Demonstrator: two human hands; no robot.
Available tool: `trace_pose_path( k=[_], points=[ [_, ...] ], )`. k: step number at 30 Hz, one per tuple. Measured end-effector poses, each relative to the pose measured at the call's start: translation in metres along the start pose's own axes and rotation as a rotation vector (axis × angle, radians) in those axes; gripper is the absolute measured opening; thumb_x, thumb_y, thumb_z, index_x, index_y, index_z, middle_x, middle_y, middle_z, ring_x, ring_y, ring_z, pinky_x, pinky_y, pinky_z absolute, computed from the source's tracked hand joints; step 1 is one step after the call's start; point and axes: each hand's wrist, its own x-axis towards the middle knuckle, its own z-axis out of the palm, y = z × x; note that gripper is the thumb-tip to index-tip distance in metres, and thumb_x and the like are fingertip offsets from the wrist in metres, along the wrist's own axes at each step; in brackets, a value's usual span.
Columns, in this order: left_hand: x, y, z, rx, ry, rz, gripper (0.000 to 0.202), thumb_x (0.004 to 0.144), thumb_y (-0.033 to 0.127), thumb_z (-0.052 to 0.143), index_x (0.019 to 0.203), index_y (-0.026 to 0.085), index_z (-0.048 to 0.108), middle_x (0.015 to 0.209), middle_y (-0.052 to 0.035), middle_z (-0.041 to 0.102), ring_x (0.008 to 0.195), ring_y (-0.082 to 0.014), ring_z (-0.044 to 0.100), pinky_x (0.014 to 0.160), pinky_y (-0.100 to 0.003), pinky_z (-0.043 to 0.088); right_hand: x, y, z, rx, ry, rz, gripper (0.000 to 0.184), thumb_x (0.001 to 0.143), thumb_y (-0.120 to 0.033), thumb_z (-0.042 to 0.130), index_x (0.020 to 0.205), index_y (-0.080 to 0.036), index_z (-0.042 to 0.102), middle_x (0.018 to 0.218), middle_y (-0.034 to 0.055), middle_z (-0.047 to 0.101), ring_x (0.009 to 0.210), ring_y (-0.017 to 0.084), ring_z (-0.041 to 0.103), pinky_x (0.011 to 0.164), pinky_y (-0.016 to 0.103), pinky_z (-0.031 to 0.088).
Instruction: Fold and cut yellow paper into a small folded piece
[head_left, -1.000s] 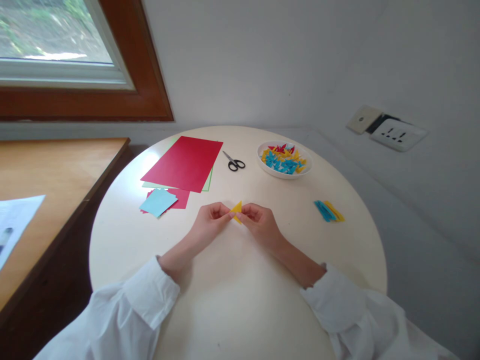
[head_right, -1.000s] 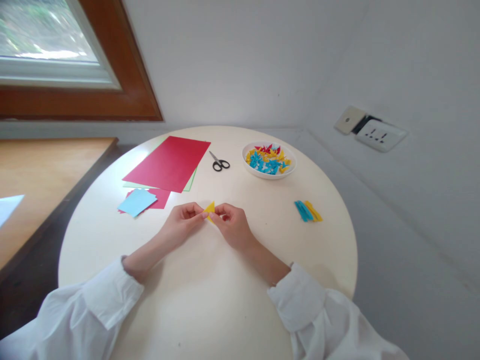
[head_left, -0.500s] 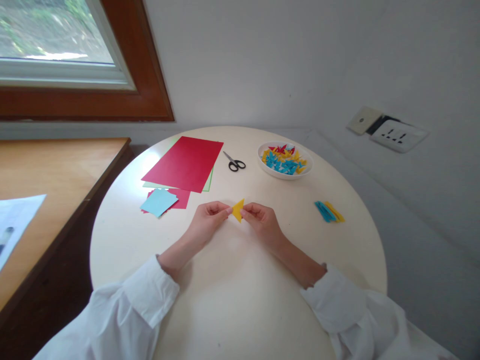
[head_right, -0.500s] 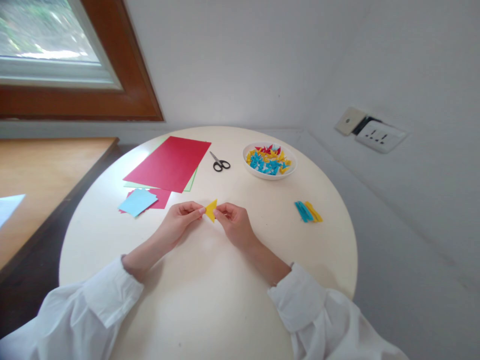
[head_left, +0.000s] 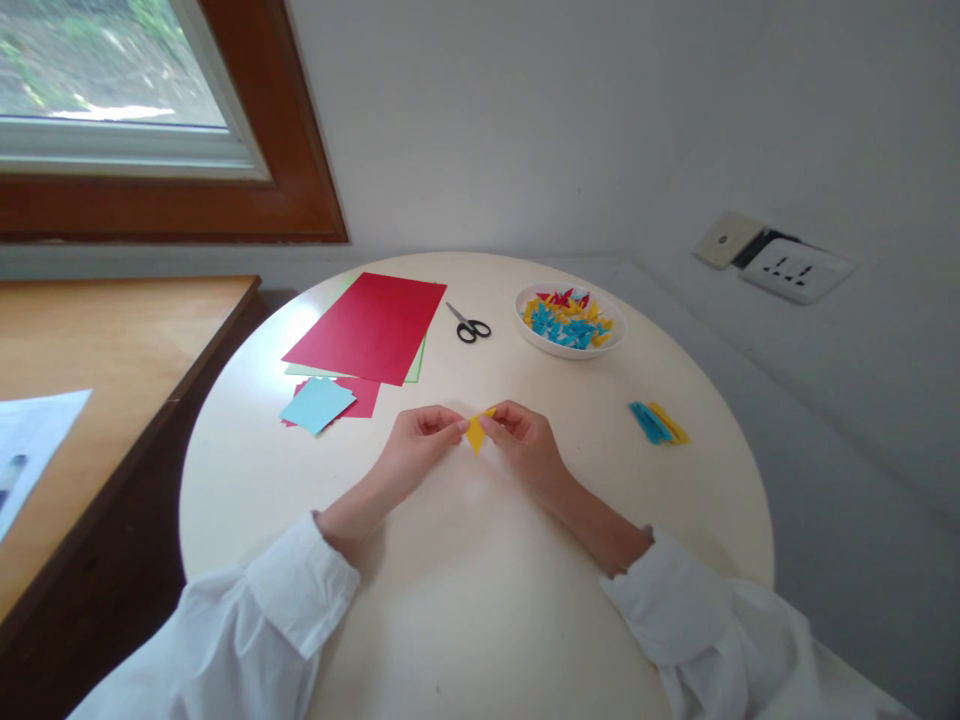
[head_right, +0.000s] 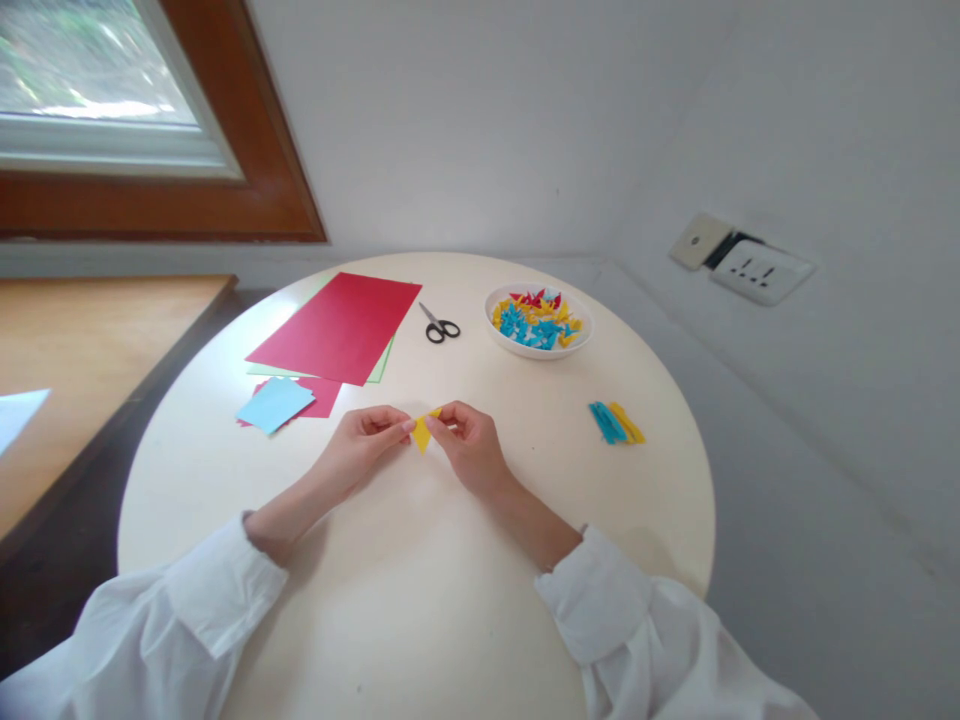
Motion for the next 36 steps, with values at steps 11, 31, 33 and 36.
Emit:
trace_pose_path(
  k=[11, 31, 33, 36],
  points=[
    [-0.0005, 0.0019, 0.0019, 0.067, -0.059, 0.051, 0.029, 0.073, 0.041, 0.057, 0.064, 0.014, 0.058, 0.060, 0.0005, 0.055, 0.055, -0.0087, 0.047, 0.050, -0.020, 0.034, 0.0002, -0.0017, 0.0007, -0.005, 0.025, -0.013, 0.016, 0.066, -0.033, 0.060, 0.062, -0.018, 0.056, 0.060, -0.0024, 0.055, 0.057, 0.011, 0.050, 0.056, 0.024, 0.041],
    [-0.0004, 0.0004, 0.0020, 0.067, 0.081, 0.104, 0.023, 0.075, 0.037, 0.057, 0.069, 0.015, 0.055, 0.059, 0.0003, 0.057, 0.051, -0.0091, 0.048, 0.049, -0.020, 0.034, -0.0023, -0.0037, 0.0002, -0.166, 0.026, -0.078, 0.017, 0.071, -0.032, 0.057, 0.063, -0.018, 0.059, 0.063, 0.0006, 0.060, 0.061, 0.013, 0.054, 0.056, 0.025, 0.042],
    [-0.0011, -0.0011, 0.0028, 0.139, 0.042, 0.143, 0.021, 0.076, 0.035, 0.056, 0.068, 0.016, 0.055, 0.058, 0.0009, 0.056, 0.052, -0.0093, 0.048, 0.051, -0.020, 0.035, -0.0024, -0.0032, 0.0003, -0.172, 0.014, -0.086, 0.016, 0.071, -0.033, 0.058, 0.066, -0.018, 0.060, 0.067, 0.0018, 0.062, 0.064, 0.014, 0.055, 0.058, 0.026, 0.043],
    [-0.0026, -0.0032, 0.0047, 0.230, -0.011, 0.196, 0.019, 0.076, 0.032, 0.055, 0.067, 0.016, 0.057, 0.060, 0.0005, 0.057, 0.057, -0.0102, 0.049, 0.055, -0.021, 0.037, -0.0025, -0.0018, 0.0008, -0.157, -0.008, -0.093, 0.015, 0.070, -0.033, 0.060, 0.068, -0.018, 0.060, 0.069, 0.0022, 0.063, 0.065, 0.015, 0.057, 0.059, 0.026, 0.044]
  ],
)
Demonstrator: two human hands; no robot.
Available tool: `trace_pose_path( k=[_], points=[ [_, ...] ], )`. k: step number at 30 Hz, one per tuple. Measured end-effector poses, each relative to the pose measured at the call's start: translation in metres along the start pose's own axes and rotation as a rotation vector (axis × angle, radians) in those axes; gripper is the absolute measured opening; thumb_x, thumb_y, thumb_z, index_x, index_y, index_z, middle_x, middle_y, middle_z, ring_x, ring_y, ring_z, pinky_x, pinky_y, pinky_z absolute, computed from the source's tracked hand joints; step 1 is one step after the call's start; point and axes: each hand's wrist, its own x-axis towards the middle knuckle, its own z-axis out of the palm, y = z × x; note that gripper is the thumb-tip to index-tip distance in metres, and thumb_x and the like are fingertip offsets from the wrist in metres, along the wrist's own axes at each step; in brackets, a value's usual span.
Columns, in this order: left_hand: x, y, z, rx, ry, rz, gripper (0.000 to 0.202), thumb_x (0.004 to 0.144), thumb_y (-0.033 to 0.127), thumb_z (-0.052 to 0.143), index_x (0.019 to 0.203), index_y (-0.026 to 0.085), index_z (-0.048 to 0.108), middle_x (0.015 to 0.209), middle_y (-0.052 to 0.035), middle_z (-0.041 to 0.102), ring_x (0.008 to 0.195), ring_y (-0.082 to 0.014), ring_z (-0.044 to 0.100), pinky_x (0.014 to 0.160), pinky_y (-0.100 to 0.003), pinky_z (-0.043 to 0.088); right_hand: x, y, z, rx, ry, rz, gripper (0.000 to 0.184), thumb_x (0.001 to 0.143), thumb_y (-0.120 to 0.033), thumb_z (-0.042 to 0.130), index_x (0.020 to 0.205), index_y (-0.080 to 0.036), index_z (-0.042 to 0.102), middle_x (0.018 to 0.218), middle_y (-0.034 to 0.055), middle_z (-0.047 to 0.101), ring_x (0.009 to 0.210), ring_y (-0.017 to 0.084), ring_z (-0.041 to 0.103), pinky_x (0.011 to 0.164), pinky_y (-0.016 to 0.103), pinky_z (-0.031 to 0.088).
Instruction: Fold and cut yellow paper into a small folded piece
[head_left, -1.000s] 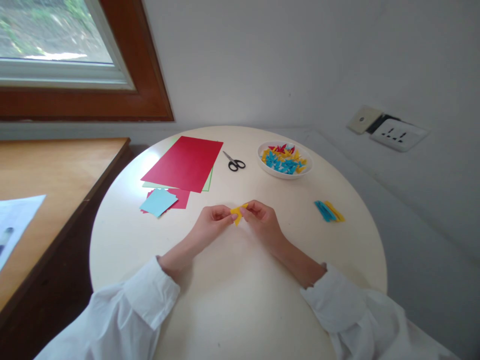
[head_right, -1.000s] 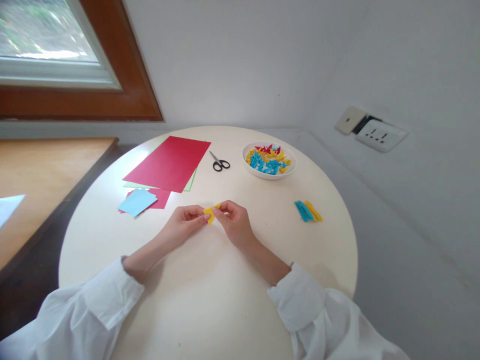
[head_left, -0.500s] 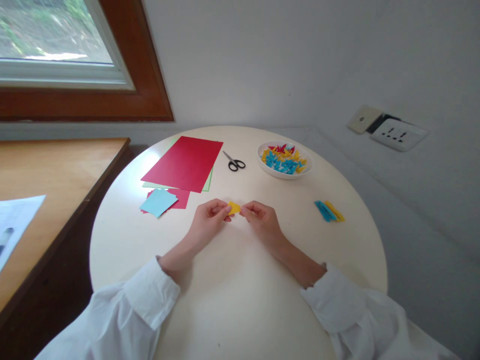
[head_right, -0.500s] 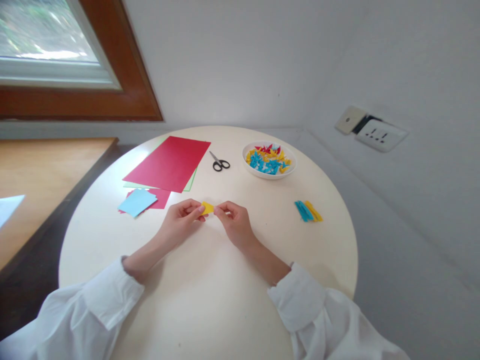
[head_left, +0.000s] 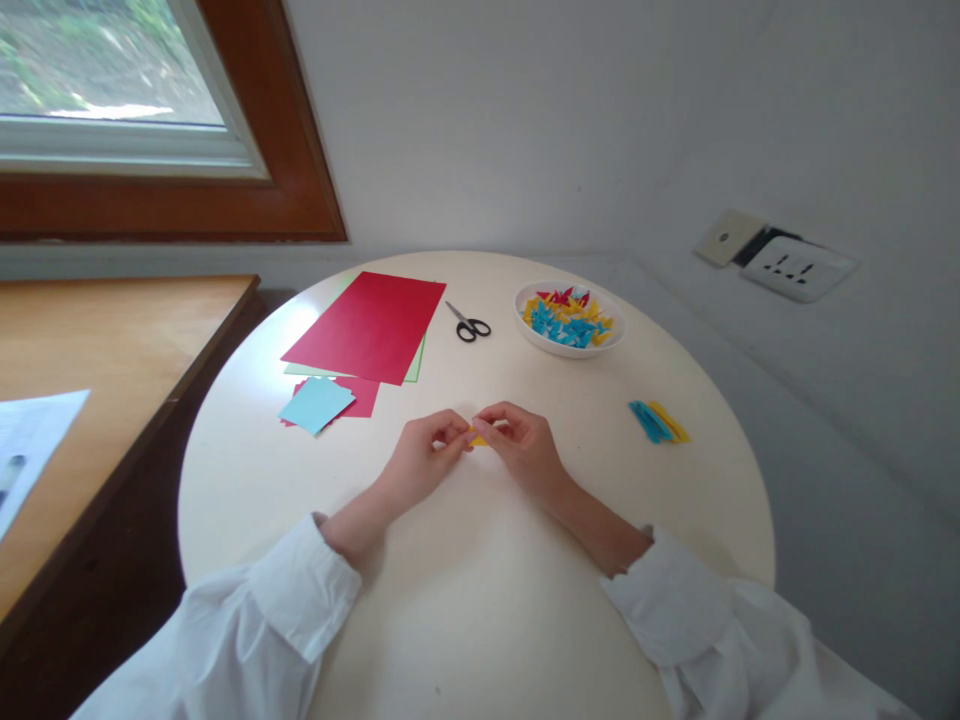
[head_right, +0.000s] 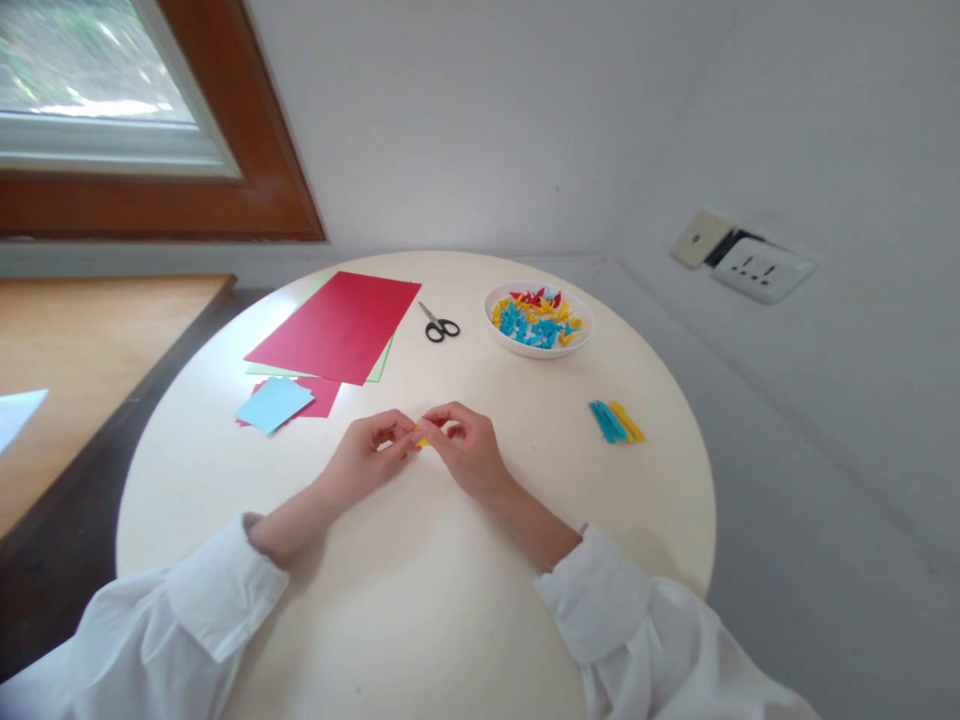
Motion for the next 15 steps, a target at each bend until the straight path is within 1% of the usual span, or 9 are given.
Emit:
trace_pose_path(
  k=[6, 11, 15],
  points=[
    [-0.0003, 0.0011, 0.0015, 0.036, -0.032, -0.013, 0.018, 0.075, 0.032, 0.055, 0.068, 0.016, 0.060, 0.063, -0.0007, 0.060, 0.059, -0.0113, 0.051, 0.055, -0.021, 0.037, 0.0006, -0.0002, -0.0003, -0.002, 0.010, 0.001, 0.013, 0.069, -0.030, 0.059, 0.063, -0.018, 0.058, 0.063, 0.0003, 0.061, 0.060, 0.013, 0.054, 0.057, 0.025, 0.043],
    [0.0008, 0.0016, -0.0001, 0.010, -0.039, -0.030, 0.020, 0.075, 0.033, 0.055, 0.070, 0.016, 0.063, 0.069, -0.0027, 0.064, 0.063, -0.0129, 0.055, 0.057, -0.022, 0.040, 0.0029, -0.0003, -0.0037, 0.035, 0.072, 0.001, 0.014, 0.069, -0.031, 0.059, 0.063, -0.018, 0.059, 0.063, -0.0001, 0.060, 0.062, 0.013, 0.055, 0.061, 0.026, 0.045],
    [0.0005, -0.0004, -0.0008, -0.013, -0.021, -0.044, 0.023, 0.076, 0.036, 0.055, 0.069, 0.015, 0.063, 0.069, -0.0042, 0.065, 0.063, -0.0135, 0.056, 0.057, -0.022, 0.040, 0.0038, 0.0013, -0.0039, 0.077, 0.104, 0.012, 0.015, 0.068, -0.032, 0.061, 0.063, -0.018, 0.059, 0.062, 0.0002, 0.061, 0.063, 0.014, 0.056, 0.061, 0.027, 0.046]
  ],
)
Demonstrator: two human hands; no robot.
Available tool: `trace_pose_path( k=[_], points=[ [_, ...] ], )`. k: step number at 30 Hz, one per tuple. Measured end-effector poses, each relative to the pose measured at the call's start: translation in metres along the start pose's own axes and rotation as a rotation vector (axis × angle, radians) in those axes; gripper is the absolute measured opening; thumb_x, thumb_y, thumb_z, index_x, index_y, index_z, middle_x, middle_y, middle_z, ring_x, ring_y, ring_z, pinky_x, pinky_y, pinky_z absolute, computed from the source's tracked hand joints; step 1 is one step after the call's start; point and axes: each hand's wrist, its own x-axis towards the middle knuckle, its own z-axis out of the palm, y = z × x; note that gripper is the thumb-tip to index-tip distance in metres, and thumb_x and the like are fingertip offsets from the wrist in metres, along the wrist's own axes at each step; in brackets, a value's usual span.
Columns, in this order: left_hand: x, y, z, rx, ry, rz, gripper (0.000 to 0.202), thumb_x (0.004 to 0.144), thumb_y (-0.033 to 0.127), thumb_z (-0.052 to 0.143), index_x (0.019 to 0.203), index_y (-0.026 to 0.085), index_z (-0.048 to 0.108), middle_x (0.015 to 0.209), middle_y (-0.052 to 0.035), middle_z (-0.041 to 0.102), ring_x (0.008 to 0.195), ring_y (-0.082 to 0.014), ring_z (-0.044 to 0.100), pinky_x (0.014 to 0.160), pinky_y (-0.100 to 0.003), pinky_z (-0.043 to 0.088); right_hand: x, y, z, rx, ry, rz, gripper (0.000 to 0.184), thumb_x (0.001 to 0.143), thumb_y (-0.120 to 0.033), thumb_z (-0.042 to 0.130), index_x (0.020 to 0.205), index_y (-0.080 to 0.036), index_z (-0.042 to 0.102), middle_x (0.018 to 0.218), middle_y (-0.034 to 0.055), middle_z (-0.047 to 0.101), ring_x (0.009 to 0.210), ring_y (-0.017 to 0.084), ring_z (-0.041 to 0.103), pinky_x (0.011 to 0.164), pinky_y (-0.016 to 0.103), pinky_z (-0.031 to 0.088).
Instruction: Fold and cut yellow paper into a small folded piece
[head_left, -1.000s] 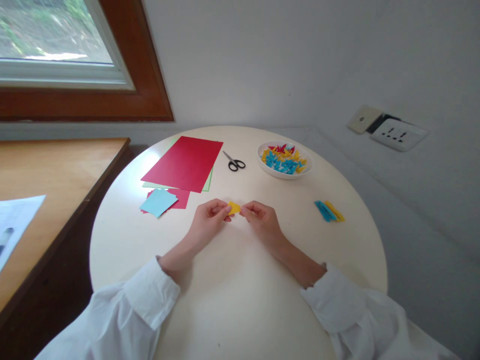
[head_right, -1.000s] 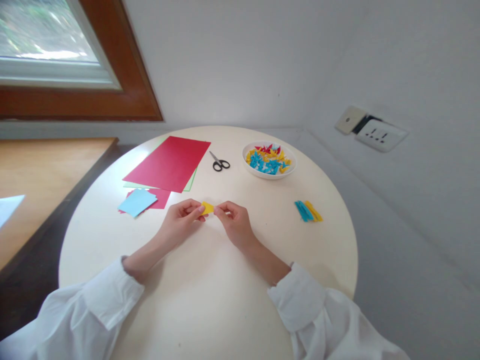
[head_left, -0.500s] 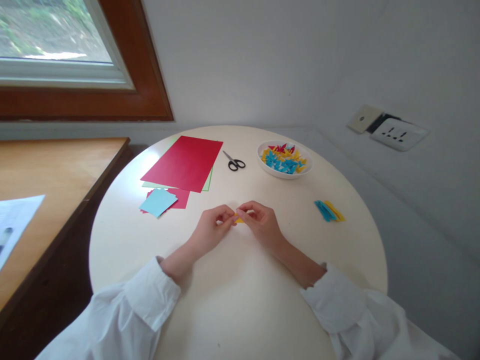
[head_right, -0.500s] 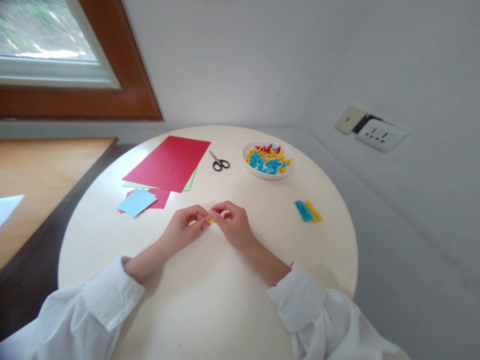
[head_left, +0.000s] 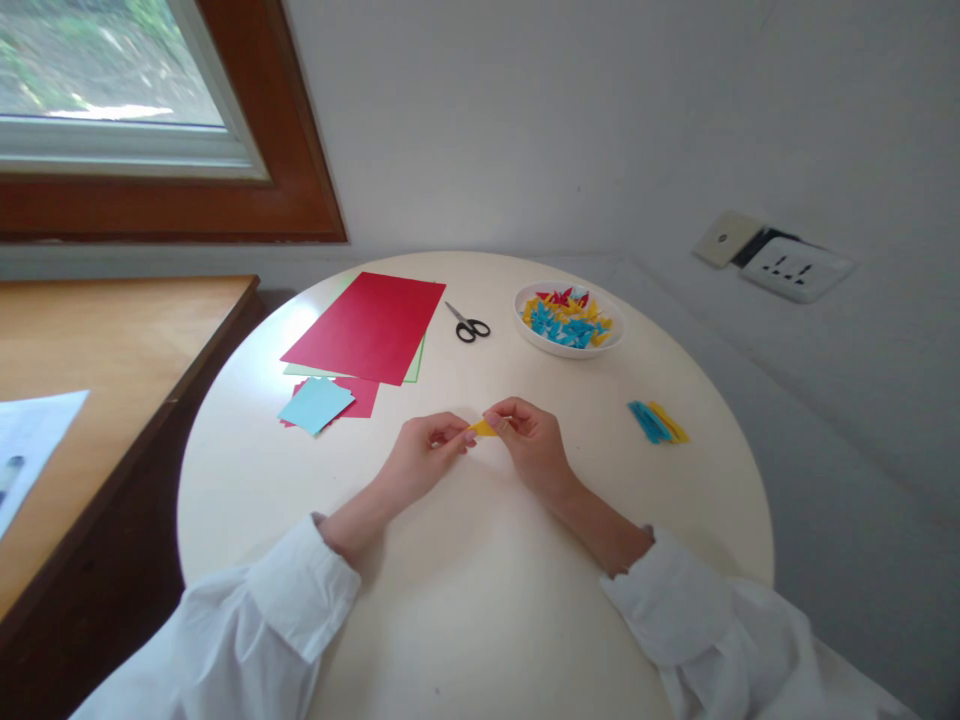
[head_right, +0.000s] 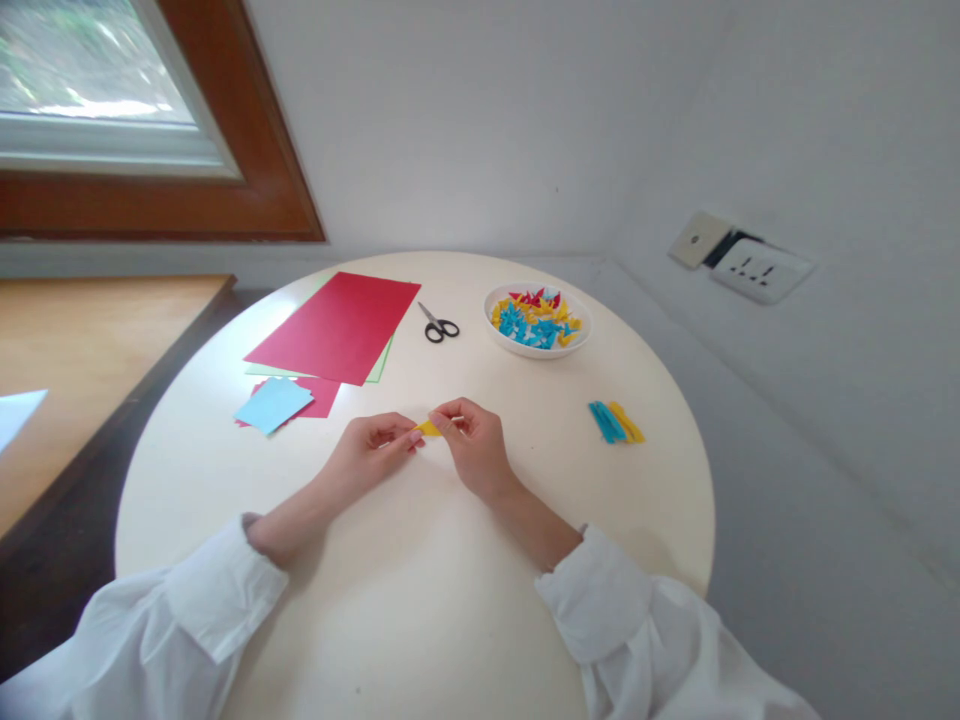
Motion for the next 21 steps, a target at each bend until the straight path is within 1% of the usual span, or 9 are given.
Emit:
trace_pose_path(
  k=[3, 6, 8, 10, 12, 14, 17, 19, 21],
  points=[
    [0.000, 0.000, 0.000, -0.024, 0.018, -0.017, 0.024, 0.074, 0.038, 0.056, 0.067, 0.015, 0.063, 0.067, -0.0043, 0.065, 0.060, -0.0129, 0.055, 0.054, -0.021, 0.039, 0.000, 0.002, 0.001, 0.000, 0.022, 0.017, 0.017, 0.068, -0.035, 0.062, 0.065, -0.018, 0.060, 0.064, 0.0011, 0.062, 0.064, 0.015, 0.058, 0.061, 0.028, 0.047],
    [0.000, 0.004, -0.001, -0.045, 0.033, -0.037, 0.025, 0.074, 0.038, 0.057, 0.067, 0.015, 0.063, 0.066, -0.0046, 0.065, 0.060, -0.0132, 0.055, 0.053, -0.022, 0.039, 0.001, 0.004, 0.001, 0.002, 0.017, 0.034, 0.021, 0.068, -0.037, 0.061, 0.073, -0.017, 0.063, 0.072, 0.0035, 0.066, 0.068, 0.016, 0.060, 0.063, 0.028, 0.049],
    [0.000, 0.006, -0.001, -0.058, 0.055, -0.051, 0.026, 0.073, 0.038, 0.058, 0.066, 0.015, 0.063, 0.066, -0.0045, 0.065, 0.059, -0.0131, 0.056, 0.054, -0.022, 0.040, 0.001, 0.006, 0.001, 0.010, 0.002, 0.039, 0.022, 0.068, -0.037, 0.061, 0.079, -0.018, 0.063, 0.079, 0.0049, 0.067, 0.073, 0.016, 0.062, 0.066, 0.028, 0.049],
    [0.001, 0.007, -0.002, -0.072, 0.072, -0.066, 0.026, 0.073, 0.038, 0.058, 0.065, 0.014, 0.063, 0.065, -0.0044, 0.065, 0.059, -0.0129, 0.057, 0.055, -0.022, 0.041, 0.002, 0.007, 0.002, 0.019, -0.009, 0.038, 0.020, 0.068, -0.034, 0.062, 0.080, -0.018, 0.063, 0.082, 0.0053, 0.068, 0.074, 0.016, 0.062, 0.068, 0.028, 0.049],
    [0.002, 0.006, -0.002, -0.099, 0.082, -0.073, 0.025, 0.073, 0.038, 0.059, 0.069, 0.014, 0.063, 0.068, -0.0047, 0.066, 0.062, -0.0132, 0.058, 0.056, -0.022, 0.042, 0.002, 0.008, 0.002, 0.031, -0.007, 0.035, 0.018, 0.068, -0.031, 0.062, 0.079, -0.018, 0.062, 0.080, 0.0047, 0.067, 0.073, 0.016, 0.062, 0.067, 0.028, 0.049],
    [0.003, 0.003, -0.002, -0.146, 0.092, -0.065, 0.024, 0.070, 0.035, 0.063, 0.081, 0.014, 0.063, 0.074, -0.0051, 0.068, 0.066, -0.0142, 0.060, 0.060, -0.023, 0.045, 0.002, 0.008, 0.002, 0.044, 0.001, 0.042, 0.018, 0.067, -0.030, 0.062, 0.079, -0.018, 0.061, 0.075, 0.0033, 0.066, 0.070, 0.015, 0.061, 0.065, 0.027, 0.049],
    [0.004, -0.001, -0.001, -0.181, 0.098, -0.013, 0.036, 0.067, 0.029, 0.067, 0.099, 0.016, 0.057, 0.081, -0.0049, 0.068, 0.075, -0.0153, 0.063, 0.070, -0.027, 0.048, 0.002, 0.006, 0.001, 0.065, -0.003, 0.057, 0.017, 0.065, -0.028, 0.062, 0.080, -0.018, 0.059, 0.067, 0.0001, 0.062, 0.065, 0.014, 0.060, 0.062, 0.026, 0.047],
    [0.003, -0.003, 0.000, -0.143, 0.099, 0.034, 0.034, 0.068, 0.026, 0.066, 0.099, 0.016, 0.057, 0.085, -0.0051, 0.067, 0.079, -0.0154, 0.063, 0.075, -0.028, 0.048, 0.002, 0.005, 0.001, 0.077, -0.012, 0.066, 0.017, 0.064, -0.026, 0.061, 0.079, -0.019, 0.058, 0.064, -0.0015, 0.060, 0.063, 0.013, 0.059, 0.061, 0.026, 0.047],
    [0.002, -0.004, 0.000, -0.086, 0.110, 0.070, 0.025, 0.070, 0.026, 0.063, 0.093, 0.016, 0.059, 0.087, -0.0056, 0.066, 0.080, -0.0154, 0.062, 0.075, -0.028, 0.048, 0.002, 0.005, 0.001, 0.082, -0.019, 0.074, 0.017, 0.063, -0.026, 0.061, 0.079, -0.019, 0.058, 0.063, -0.0022, 0.059, 0.062, 0.013, 0.058, 0.060, 0.026, 0.046]
  ],
)
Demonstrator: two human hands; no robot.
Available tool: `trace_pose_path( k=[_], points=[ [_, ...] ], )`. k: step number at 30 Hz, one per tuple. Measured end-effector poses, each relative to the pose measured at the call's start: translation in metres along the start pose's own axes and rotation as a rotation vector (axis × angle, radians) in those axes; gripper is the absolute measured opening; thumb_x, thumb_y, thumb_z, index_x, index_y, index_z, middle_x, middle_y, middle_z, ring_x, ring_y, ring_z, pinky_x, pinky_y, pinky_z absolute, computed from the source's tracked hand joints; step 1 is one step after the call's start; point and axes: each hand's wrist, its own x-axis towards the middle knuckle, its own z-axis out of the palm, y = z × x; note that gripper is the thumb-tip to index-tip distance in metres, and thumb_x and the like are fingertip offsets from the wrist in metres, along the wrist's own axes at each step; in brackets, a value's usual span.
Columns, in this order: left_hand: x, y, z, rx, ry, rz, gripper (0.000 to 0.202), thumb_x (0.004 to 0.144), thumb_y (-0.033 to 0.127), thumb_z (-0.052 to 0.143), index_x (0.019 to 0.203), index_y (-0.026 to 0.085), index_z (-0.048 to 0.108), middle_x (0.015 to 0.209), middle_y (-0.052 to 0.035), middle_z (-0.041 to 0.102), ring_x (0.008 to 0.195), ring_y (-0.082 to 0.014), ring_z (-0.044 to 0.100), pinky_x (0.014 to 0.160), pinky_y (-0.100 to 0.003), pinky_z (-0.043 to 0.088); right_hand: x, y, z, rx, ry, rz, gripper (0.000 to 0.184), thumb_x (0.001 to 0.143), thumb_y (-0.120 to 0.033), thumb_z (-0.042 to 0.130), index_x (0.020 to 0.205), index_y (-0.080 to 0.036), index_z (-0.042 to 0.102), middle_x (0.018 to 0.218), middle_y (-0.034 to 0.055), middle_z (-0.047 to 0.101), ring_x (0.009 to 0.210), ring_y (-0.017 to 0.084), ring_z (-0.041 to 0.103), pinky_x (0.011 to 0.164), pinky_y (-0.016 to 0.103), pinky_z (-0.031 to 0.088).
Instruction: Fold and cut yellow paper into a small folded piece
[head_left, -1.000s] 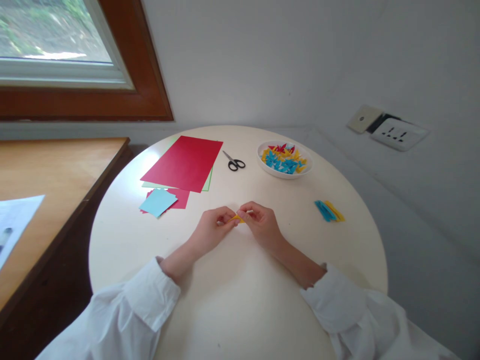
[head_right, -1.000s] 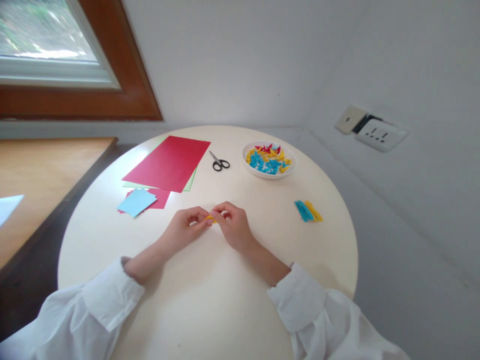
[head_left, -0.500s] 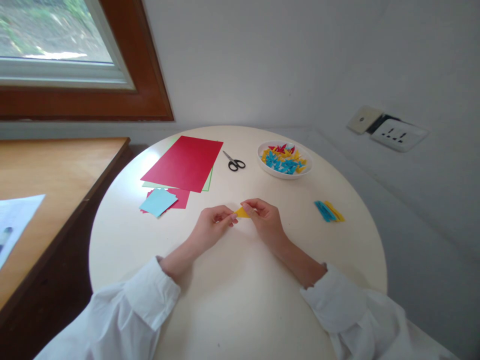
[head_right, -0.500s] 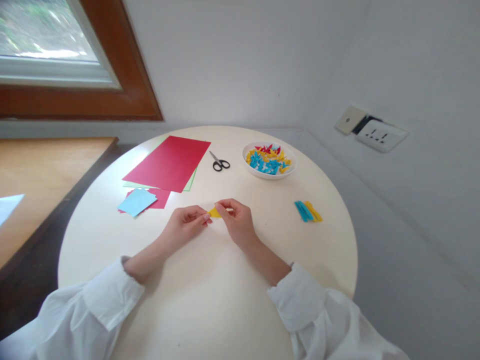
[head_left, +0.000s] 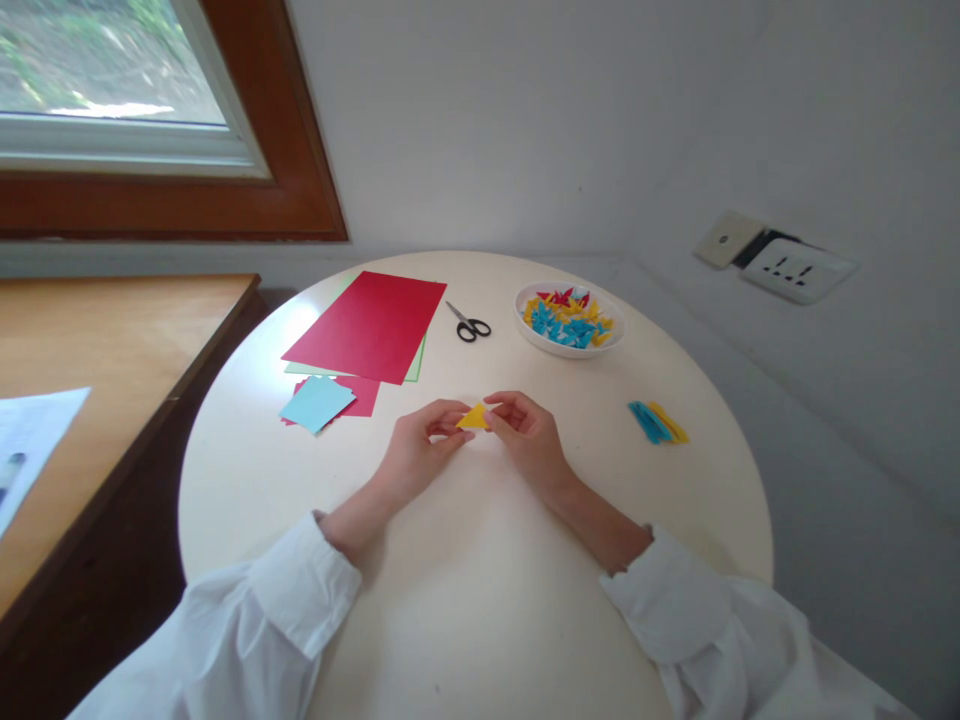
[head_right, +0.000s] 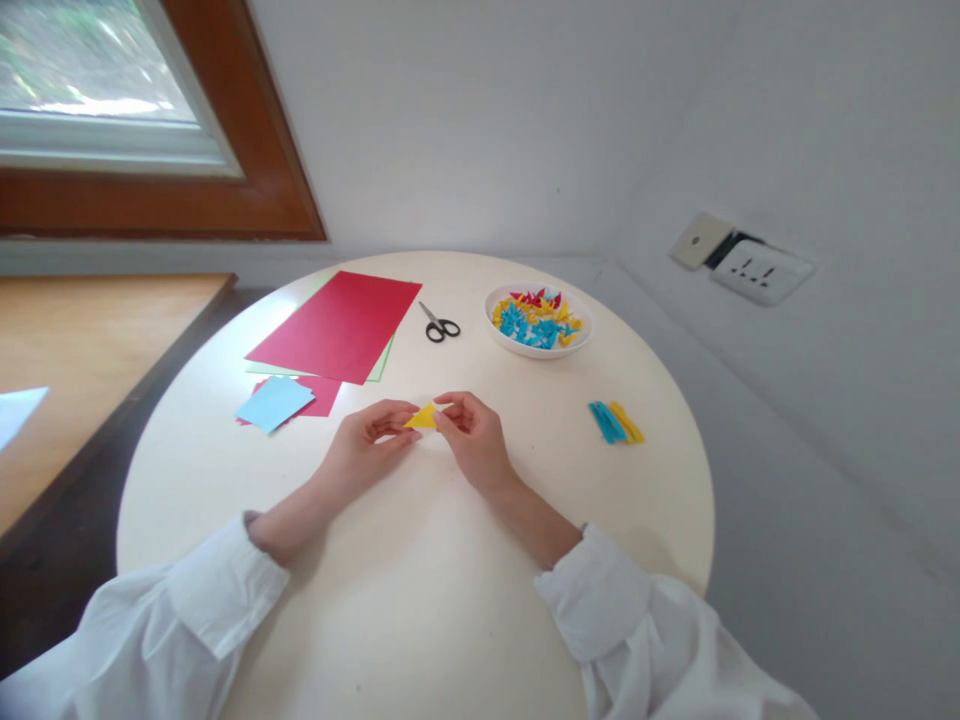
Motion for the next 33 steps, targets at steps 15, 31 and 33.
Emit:
trace_pose_path(
  k=[15, 31, 33],
  points=[
    [0.0012, 0.0045, -0.0001, 0.061, 0.070, -0.009, 0.017, 0.073, 0.029, 0.061, 0.080, 0.015, 0.065, 0.077, -0.0055, 0.068, 0.070, -0.0149, 0.060, 0.066, -0.025, 0.047, -0.0021, -0.0003, 0.0003, -0.078, -0.110, -0.020, 0.024, 0.067, -0.032, 0.063, 0.086, -0.018, 0.061, 0.085, 0.0044, 0.063, 0.075, 0.015, 0.059, 0.067, 0.028, 0.045],
    [0.0006, 0.0050, 0.0002, 0.011, 0.084, -0.004, 0.015, 0.073, 0.028, 0.061, 0.080, 0.015, 0.064, 0.080, -0.0057, 0.068, 0.073, -0.0148, 0.062, 0.067, -0.024, 0.047, -0.0019, 0.0021, -0.0001, -0.053, -0.129, -0.038, 0.020, 0.067, -0.026, 0.061, 0.086, -0.019, 0.061, 0.088, 0.0047, 0.065, 0.079, 0.016, 0.059, 0.070, 0.029, 0.046],
    [0.0006, 0.0052, 0.0001, 0.018, 0.088, 0.005, 0.015, 0.073, 0.027, 0.061, 0.080, 0.014, 0.064, 0.080, -0.0057, 0.068, 0.073, -0.0147, 0.061, 0.068, -0.025, 0.047, -0.0015, 0.0024, -0.0004, -0.039, -0.131, -0.039, 0.020, 0.067, -0.026, 0.062, 0.086, -0.019, 0.060, 0.089, 0.0048, 0.065, 0.080, 0.016, 0.059, 0.070, 0.029, 0.045]
  ],
)
